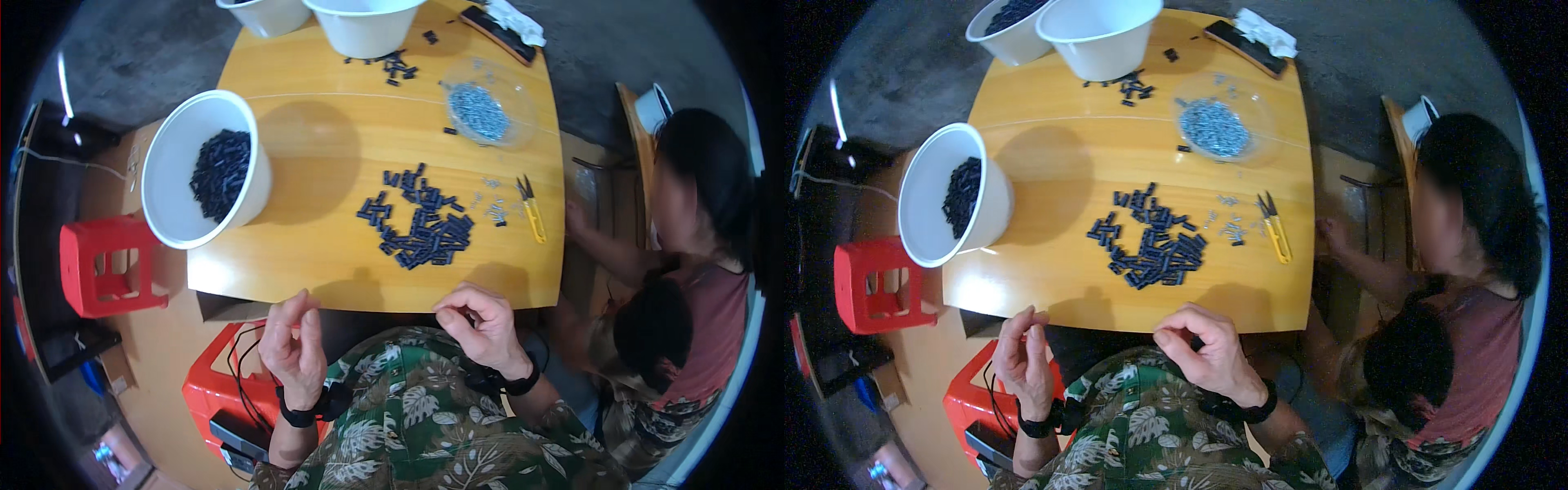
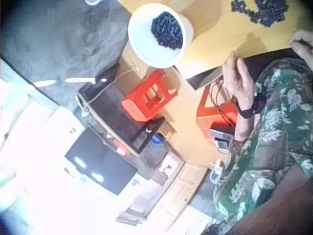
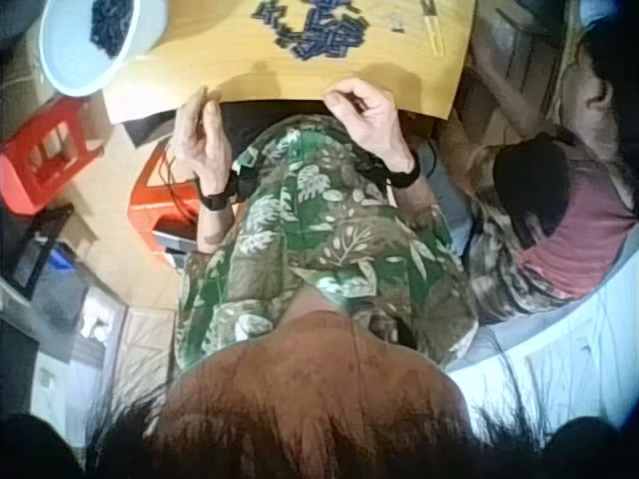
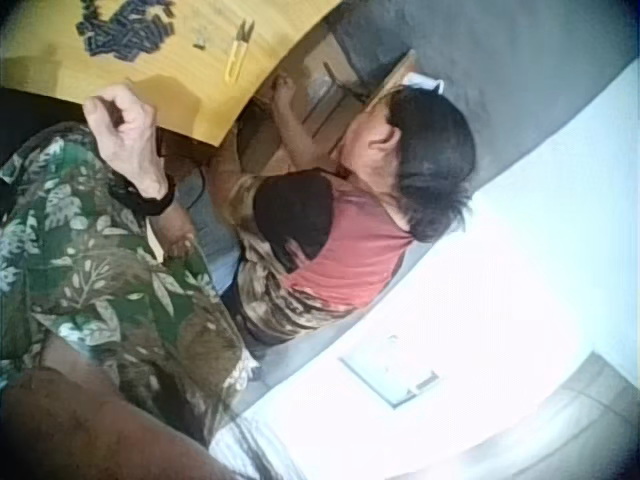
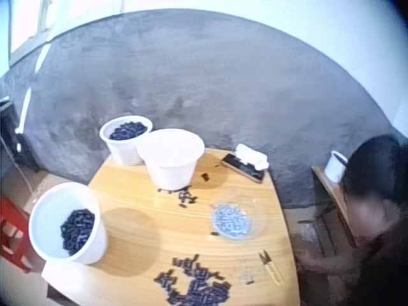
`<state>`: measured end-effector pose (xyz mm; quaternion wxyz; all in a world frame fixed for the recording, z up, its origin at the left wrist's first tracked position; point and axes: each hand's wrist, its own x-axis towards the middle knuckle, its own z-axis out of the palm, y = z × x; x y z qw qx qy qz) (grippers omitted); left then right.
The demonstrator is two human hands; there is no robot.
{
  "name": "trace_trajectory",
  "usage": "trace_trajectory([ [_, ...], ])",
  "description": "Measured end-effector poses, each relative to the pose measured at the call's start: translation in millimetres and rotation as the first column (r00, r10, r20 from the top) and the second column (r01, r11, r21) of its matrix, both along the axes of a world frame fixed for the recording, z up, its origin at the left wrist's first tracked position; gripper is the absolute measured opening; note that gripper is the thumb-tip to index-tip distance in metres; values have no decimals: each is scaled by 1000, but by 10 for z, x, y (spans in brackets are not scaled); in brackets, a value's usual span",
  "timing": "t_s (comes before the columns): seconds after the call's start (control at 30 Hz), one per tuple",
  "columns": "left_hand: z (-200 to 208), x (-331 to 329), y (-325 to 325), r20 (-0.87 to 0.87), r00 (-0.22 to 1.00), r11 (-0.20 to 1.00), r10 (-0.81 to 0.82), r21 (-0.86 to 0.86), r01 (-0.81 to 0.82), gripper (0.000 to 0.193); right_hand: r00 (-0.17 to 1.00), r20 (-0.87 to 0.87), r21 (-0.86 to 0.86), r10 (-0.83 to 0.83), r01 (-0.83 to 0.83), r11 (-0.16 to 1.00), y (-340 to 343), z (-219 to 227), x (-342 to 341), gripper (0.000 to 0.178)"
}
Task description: Assembling small plastic components by inserting metal pins into black plastic tubes.
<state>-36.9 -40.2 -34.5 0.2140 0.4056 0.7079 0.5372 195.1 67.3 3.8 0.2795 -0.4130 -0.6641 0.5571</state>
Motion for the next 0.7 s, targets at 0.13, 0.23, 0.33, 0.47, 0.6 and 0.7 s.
trace_trajectory([
  [0.13, 141, 139, 195, -129, 982, 987, -140, -100, 128, 17, 957, 159, 157, -241, 216, 964, 91, -134, 87, 4],
  [0.23, 164, 195, 246, -159, 970, 977, -183, -141, 161, 16, 876, 217, 415, -430, 316, 853, 308, -238, 226, 5],
  [0.33, 151, 227, 227, -162, 971, 976, -178, -154, 153, 16, 829, 219, 463, -515, 376, 803, 480, -355, 368, 5],
  [0.47, 121, 190, 209, -183, 964, 970, -191, -184, 158, 18, 800, 259, 483, -541, 378, 790, 620, -407, 425, 9],
  [0.6, 107, 169, 195, -181, 961, 965, -208, -200, 171, 20, 811, 263, 416, -523, 395, 819, 648, -443, 415, 11],
  [0.7, 103, 157, 191, -202, 954, 963, -220, -199, 180, 20, 804, 304, 442, -511, 356, 823, 645, -458, 424, 12],
])
